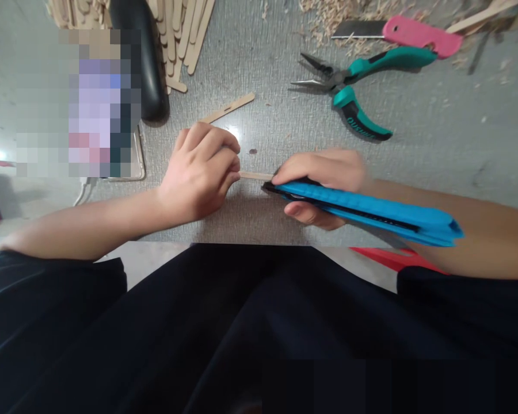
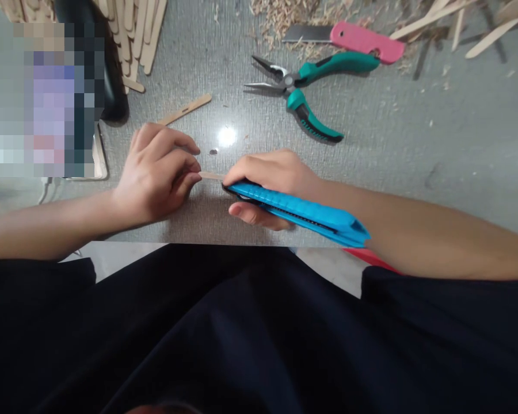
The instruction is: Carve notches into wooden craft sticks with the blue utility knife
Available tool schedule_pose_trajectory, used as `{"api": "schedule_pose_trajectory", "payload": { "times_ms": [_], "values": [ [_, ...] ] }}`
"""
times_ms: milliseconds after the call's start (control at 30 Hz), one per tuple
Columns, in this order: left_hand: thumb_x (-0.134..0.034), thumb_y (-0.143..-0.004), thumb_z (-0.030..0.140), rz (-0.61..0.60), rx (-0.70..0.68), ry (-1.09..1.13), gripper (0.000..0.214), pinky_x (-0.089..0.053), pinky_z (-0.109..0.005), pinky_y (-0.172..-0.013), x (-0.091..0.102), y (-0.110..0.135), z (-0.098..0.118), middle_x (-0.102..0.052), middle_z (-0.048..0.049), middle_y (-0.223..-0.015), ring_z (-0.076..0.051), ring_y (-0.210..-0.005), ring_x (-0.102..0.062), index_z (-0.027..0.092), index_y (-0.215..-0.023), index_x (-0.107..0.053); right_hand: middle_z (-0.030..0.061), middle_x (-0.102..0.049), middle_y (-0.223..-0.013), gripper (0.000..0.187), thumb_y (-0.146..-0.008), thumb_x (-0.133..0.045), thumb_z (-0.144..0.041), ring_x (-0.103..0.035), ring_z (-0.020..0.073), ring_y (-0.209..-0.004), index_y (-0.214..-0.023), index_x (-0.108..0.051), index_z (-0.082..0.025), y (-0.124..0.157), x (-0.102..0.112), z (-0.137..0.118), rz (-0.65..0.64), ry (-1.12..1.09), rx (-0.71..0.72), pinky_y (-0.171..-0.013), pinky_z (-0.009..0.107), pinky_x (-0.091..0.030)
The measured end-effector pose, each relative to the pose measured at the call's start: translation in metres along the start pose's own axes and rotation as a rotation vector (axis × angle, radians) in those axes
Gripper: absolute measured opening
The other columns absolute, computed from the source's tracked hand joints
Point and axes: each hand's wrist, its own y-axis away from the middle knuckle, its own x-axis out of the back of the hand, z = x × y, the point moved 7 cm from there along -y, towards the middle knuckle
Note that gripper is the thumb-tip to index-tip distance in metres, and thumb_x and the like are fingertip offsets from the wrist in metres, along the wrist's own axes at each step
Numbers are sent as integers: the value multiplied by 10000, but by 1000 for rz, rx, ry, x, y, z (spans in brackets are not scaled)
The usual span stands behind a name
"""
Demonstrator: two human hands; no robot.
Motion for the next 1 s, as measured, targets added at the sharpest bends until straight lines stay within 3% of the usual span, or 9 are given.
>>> {"api": "schedule_pose_trajectory", "payload": {
  "times_ms": [100,167,233,300,433,567,1000],
  "values": [
    [-627,-1166,333,-85,10,52,141,-548,-494,-827,2,-1,3,-827,-102,-1106,-294,-1027,-702,260,-1047,-649,36,-850,-1004,306,-1263,-622,-545,-824,205,-777,-1339,-720,-265,-1,8,-6,57,27,46,-697,333,-623],
    [-570,-1171,267,-249,94,135,140,-539,-468,-791,-1,-1,1,-794,-68,-955,-262,-876,-702,266,-1074,-671,36,-847,-1001,303,-1274,-595,-538,-840,209,-807,-1351,-700,-265,-2,9,-11,31,29,121,-715,330,-648],
    [-518,-1172,249,-364,174,196,203,-562,-463,-791,-2,0,0,-759,-43,-861,-243,-764,-697,274,-1094,-705,-4,-812,-936,280,-1265,-628,-513,-810,195,-763,-1396,-672,-270,-1,7,-14,-22,57,184,-713,324,-649],
    [-499,-1171,255,-402,212,215,247,-575,-466,-800,-1,0,1,-765,-40,-838,-243,-736,-715,276,-1095,-734,-43,-782,-895,265,-1248,-666,-446,-753,180,-703,-1451,-643,-277,1,2,-15,-47,136,239,-680,321,-605],
    [-507,-1156,268,-411,247,193,263,-574,-476,-824,-1,-2,1,-784,-49,-841,-252,-753,-738,270,-1049,-747,-45,-777,-917,225,-1261,-624,-337,-685,182,-729,-1476,-616,-270,6,-12,-18,-40,358,330,-681,352,-526],
    [-467,-1174,302,-446,225,167,300,-546,-474,-804,-2,-3,2,-760,-48,-823,-254,-742,-717,274,-1035,-731,-29,-747,-919,211,-1269,-638,-332,-638,191,-751,-1448,-635,-220,9,-18,-24,-6,432,406,-670,352,-515],
    [-487,-1198,298,-402,132,183,308,-479,-462,-752,1,-5,4,-729,-42,-808,-228,-728,-642,232,-1046,-747,-39,-722,-978,321,-1257,-650,-235,-644,168,-801,-1573,-594,-258,6,-24,-14,-104,457,303,-708,309,-492]
  ]
}}
